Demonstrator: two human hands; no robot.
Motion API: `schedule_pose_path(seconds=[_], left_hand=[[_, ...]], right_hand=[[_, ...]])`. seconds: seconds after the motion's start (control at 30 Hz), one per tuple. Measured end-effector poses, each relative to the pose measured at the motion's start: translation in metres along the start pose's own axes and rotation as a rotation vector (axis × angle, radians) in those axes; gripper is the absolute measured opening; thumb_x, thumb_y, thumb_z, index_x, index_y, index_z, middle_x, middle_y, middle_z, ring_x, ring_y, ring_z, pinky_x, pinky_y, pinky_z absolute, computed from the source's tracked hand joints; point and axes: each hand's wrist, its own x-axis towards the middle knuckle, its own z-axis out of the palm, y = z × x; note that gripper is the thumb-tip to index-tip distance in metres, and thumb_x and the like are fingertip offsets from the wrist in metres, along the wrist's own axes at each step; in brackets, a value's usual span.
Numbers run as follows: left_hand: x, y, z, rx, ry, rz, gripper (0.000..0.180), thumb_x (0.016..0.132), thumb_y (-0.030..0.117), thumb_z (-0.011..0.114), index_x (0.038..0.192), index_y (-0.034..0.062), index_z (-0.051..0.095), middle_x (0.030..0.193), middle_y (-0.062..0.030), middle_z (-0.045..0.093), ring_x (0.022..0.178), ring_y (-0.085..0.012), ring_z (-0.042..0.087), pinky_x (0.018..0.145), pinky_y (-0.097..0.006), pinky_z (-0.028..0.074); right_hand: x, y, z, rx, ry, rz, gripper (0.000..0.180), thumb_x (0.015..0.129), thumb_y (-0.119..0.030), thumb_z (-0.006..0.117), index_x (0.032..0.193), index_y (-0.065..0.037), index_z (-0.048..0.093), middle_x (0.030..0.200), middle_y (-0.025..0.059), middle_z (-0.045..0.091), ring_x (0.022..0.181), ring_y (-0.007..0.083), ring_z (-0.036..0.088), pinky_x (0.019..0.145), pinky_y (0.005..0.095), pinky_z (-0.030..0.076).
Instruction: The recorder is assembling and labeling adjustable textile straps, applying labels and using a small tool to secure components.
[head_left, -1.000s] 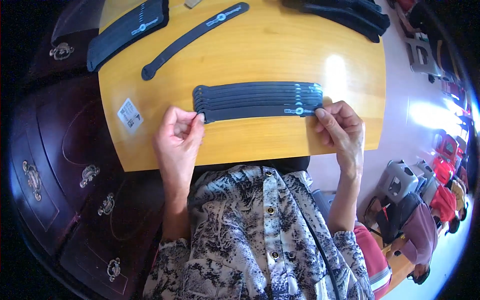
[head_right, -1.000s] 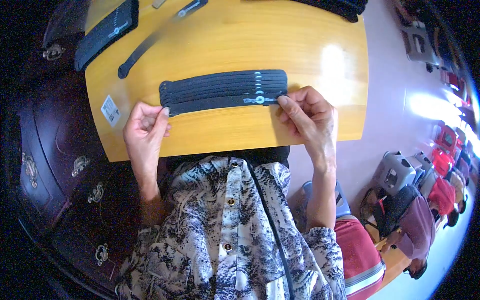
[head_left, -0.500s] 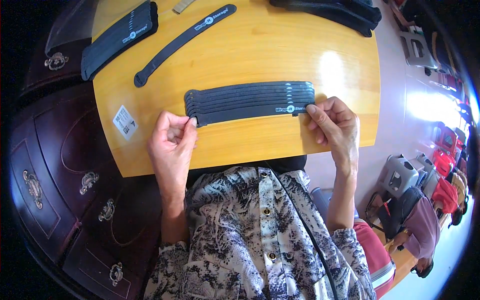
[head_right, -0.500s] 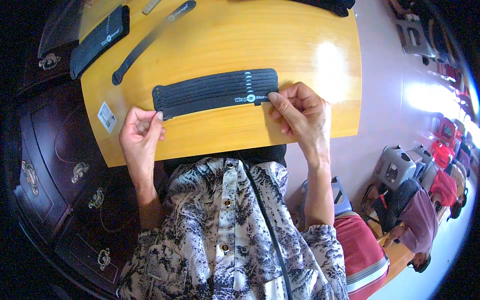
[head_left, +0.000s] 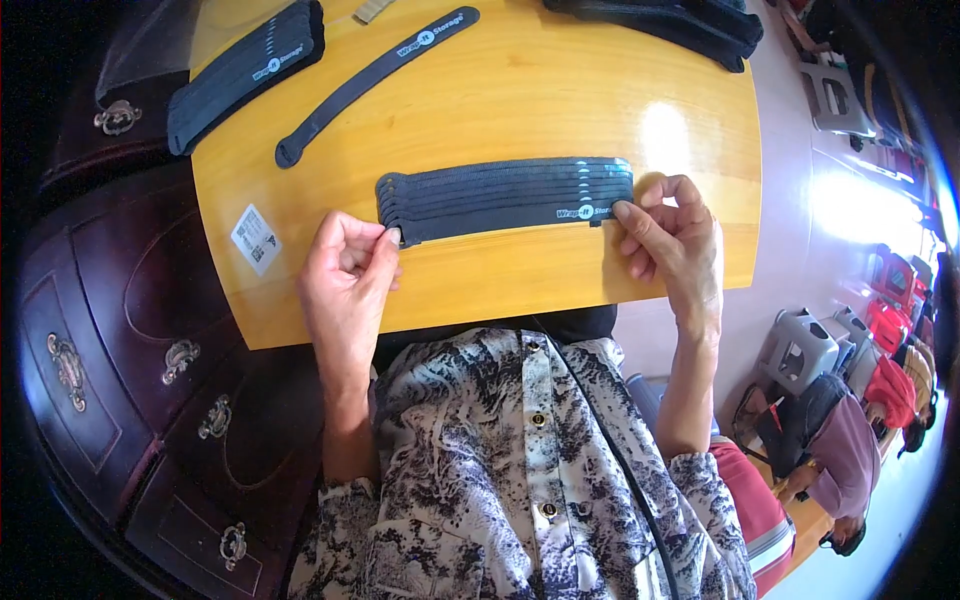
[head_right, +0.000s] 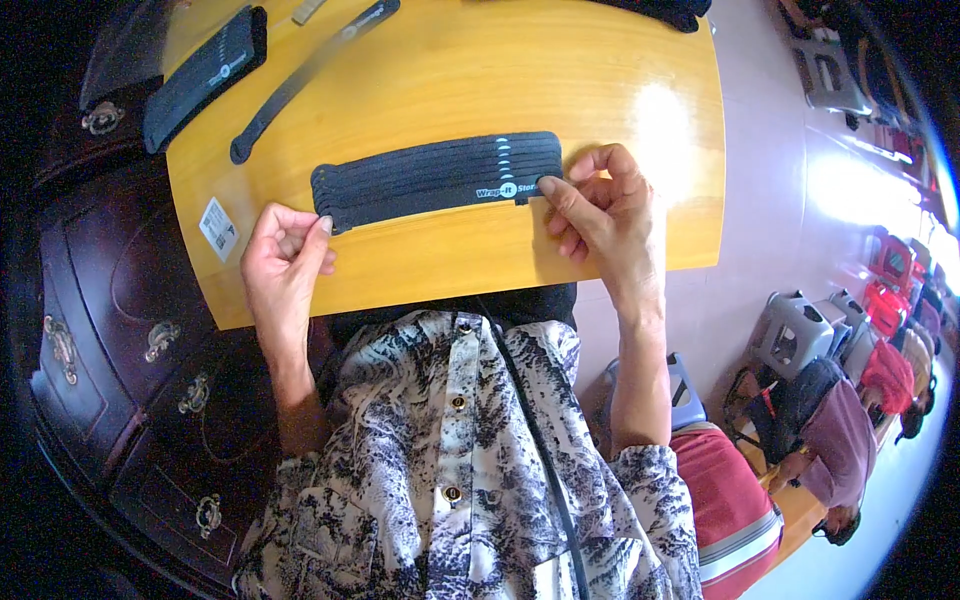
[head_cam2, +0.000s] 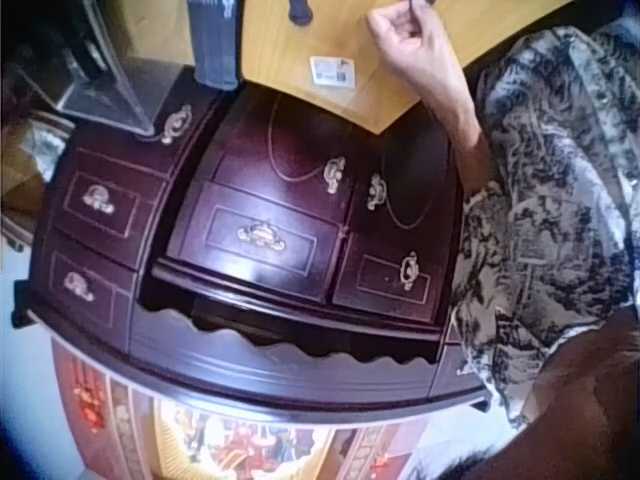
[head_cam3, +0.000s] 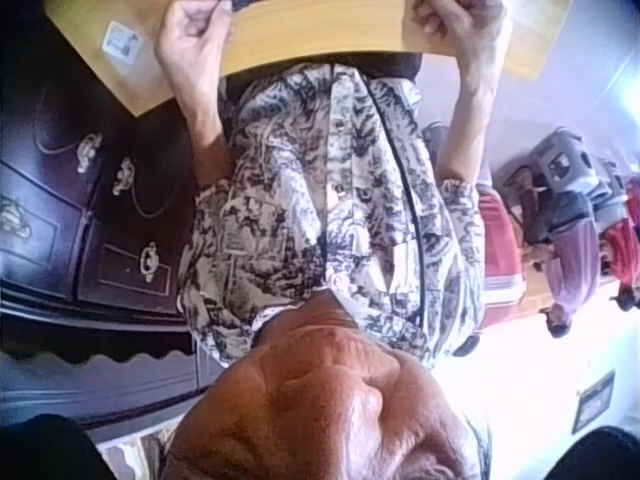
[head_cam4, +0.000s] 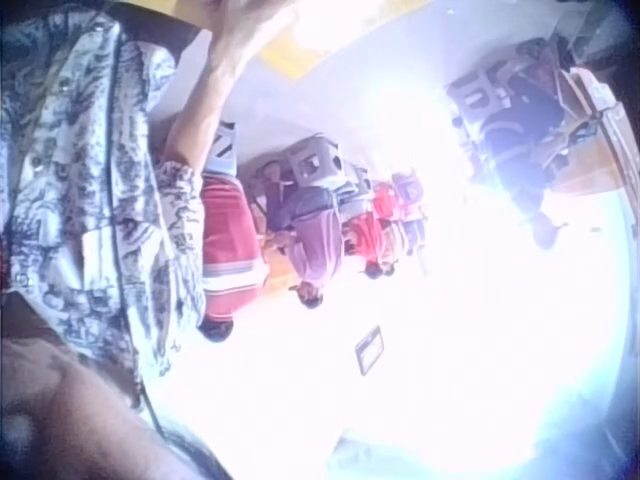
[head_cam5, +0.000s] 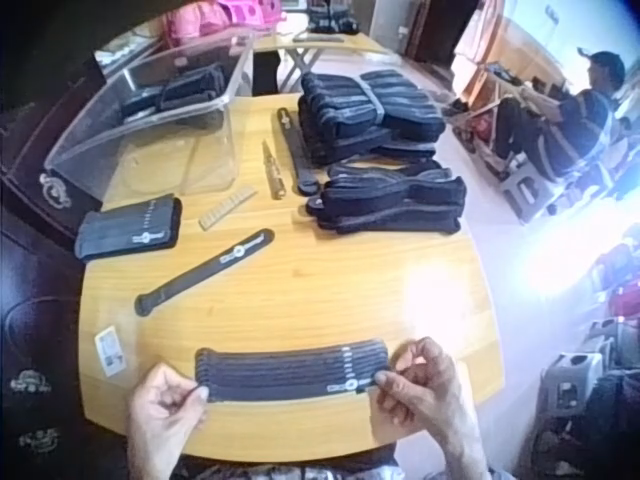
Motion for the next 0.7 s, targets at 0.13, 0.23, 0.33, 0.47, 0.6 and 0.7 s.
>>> schedule_pose_path(seconds=[0.13, 0.23, 0.33, 0.47, 0.6, 0.7], left_hand=[[0.003, -0.002, -0.006, 0.002, -0.038, -0.038, 0.013, 0.089, 0.008, 0.066, 0.086, 0.0040, 0.054, 0.067, -0.0009, 0.059, 0.052, -0.0065, 0.056, 0.046, -0.019, 0.045], [0.005, 0.001, -0.009, -0.057, -0.110, -0.098, 0.014, 0.090, 0.009, 0.065, 0.086, 0.0023, 0.054, 0.064, -0.0031, 0.058, 0.048, -0.0082, 0.055, 0.042, -0.020, 0.044], [0.009, 0.003, -0.012, -0.131, -0.175, -0.170, 0.014, 0.091, 0.011, 0.064, 0.088, 0.0005, 0.055, 0.062, -0.0047, 0.058, 0.046, -0.0094, 0.055, 0.040, -0.021, 0.044], [0.008, -0.004, -0.014, -0.176, -0.191, -0.124, 0.013, 0.092, 0.012, 0.062, 0.092, -0.0007, 0.056, 0.067, -0.0059, 0.059, 0.049, -0.0097, 0.057, 0.043, -0.022, 0.046], [-0.005, -0.017, -0.010, -0.222, 0.046, 0.103, 0.012, 0.094, 0.009, 0.060, 0.098, -0.0023, 0.058, 0.077, -0.0079, 0.061, 0.063, -0.0115, 0.060, 0.056, -0.023, 0.051], [-0.011, -0.014, 0.004, 0.049, -0.019, 0.463, 0.009, 0.089, 0.001, 0.063, 0.097, -0.0029, 0.061, 0.089, -0.0055, 0.062, 0.077, -0.0121, 0.061, 0.065, -0.024, 0.052]], right_hand=[[0.008, -0.004, -0.005, -0.035, -0.063, 0.021, 0.019, 0.086, -0.010, 0.070, 0.081, -0.007, 0.052, 0.058, 0.0008, 0.059, 0.044, 0.0040, 0.050, 0.039, 0.0175, 0.036], [0.013, -0.003, -0.010, -0.132, -0.099, 0.079, 0.019, 0.086, -0.012, 0.071, 0.080, -0.008, 0.053, 0.058, 0.0009, 0.060, 0.042, 0.0051, 0.050, 0.038, 0.0176, 0.035], [0.015, -0.001, -0.012, -0.119, -0.090, 0.079, 0.018, 0.086, -0.012, 0.071, 0.080, -0.008, 0.054, 0.058, 0.0012, 0.060, 0.042, 0.0052, 0.050, 0.037, 0.0176, 0.034], [0.012, -0.004, -0.009, -0.240, -0.027, 0.018, 0.016, 0.088, -0.017, 0.069, 0.085, -0.007, 0.058, 0.059, 0.0017, 0.059, 0.045, 0.0049, 0.049, 0.040, 0.0189, 0.034], [-0.010, -0.012, 0.002, -0.228, -0.004, -0.107, 0.015, 0.090, -0.019, 0.066, 0.087, -0.006, 0.060, 0.059, -0.0013, 0.056, 0.049, 0.0039, 0.049, 0.044, 0.0191, 0.036], [-0.016, -0.018, 0.039, -0.279, -0.156, -0.155, 0.017, 0.091, -0.021, 0.065, 0.086, -0.004, 0.065, 0.068, 0.0005, 0.061, 0.060, 0.0062, 0.055, 0.053, 0.0221, 0.045]])
